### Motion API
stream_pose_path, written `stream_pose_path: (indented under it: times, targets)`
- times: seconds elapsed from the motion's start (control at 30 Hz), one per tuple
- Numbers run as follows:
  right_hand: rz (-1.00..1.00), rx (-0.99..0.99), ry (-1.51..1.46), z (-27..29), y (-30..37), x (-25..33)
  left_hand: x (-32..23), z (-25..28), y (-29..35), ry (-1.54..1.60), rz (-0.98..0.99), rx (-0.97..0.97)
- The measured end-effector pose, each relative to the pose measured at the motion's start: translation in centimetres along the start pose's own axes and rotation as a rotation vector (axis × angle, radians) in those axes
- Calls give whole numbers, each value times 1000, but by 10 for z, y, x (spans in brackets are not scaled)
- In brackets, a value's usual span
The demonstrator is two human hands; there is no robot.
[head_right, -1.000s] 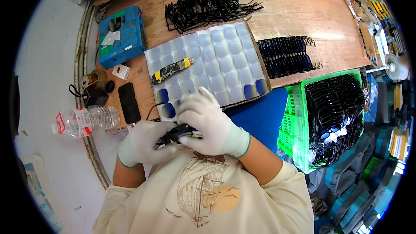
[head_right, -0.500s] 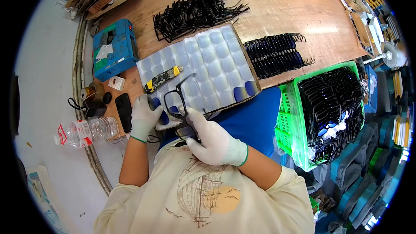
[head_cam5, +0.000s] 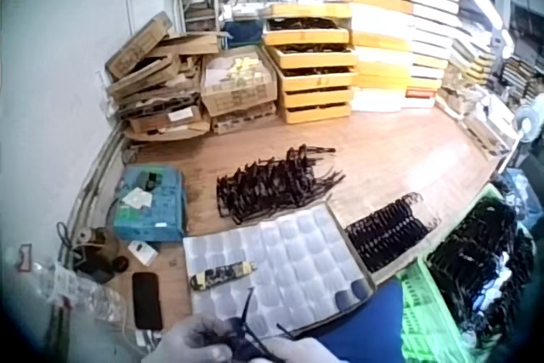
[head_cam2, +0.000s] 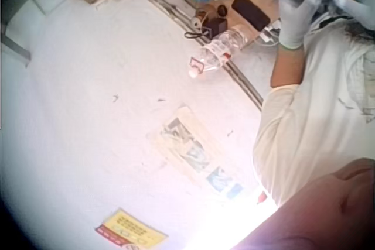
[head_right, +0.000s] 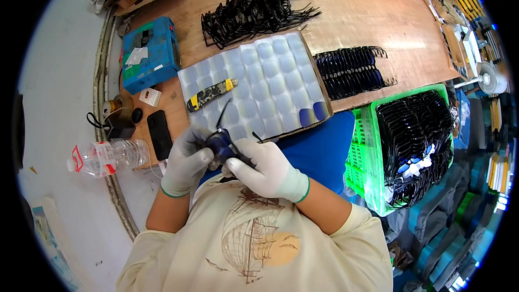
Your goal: The person assembles eyeglasses by hand at a workbench. They pick up frames and lenses, fit the lenses into the frames, and place the completed glasses into a green basket. The process is repeated for multiple units.
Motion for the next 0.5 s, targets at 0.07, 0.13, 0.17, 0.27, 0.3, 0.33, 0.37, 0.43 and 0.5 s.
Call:
stream_pose_path:
  times: [0.07, 0.13, 0.17, 0.27, 0.3, 0.33, 0.37, 0.43, 0.5]
  targets:
    - [-86, 79, 27, 1, 1, 5, 0, 2, 4, 12, 56, 46]
    - [-51, 41, 8, -2, -1, -4, -1, 2, 4, -2, 63, 81]
    - [-33, 23, -1, -4, -2, -9, -2, 1, 4, -46, 34, 68]
    - [-24, -45, -101, -9, -2, -17, -8, -2, 4, -192, -44, 54]
    - [-22, -67, -77, -9, -2, -14, -10, -2, 4, -243, -64, 65]
    - [-19, -89, -53, -9, -2, -10, -12, -3, 4, -295, -84, 76]
    - [-16, -110, -29, -9, -2, -8, -12, -3, 4, -315, -97, 50]
    - [-13, -119, -10, -9, -2, -9, -12, -6, 5, -354, -122, 4]
    - [-4, -122, 46, -7, -3, -8, -15, -5, 7, -515, -175, 32]
Point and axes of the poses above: each hand's wrist, its own y-axis away from the middle knuckle, its own z-axis out of the back of the hand, x = y × z, the point moved 5 cm from there along -y, towards the middle knuckle, and after that the axes turned 13 degrees about -z, right-handed, at the moved point
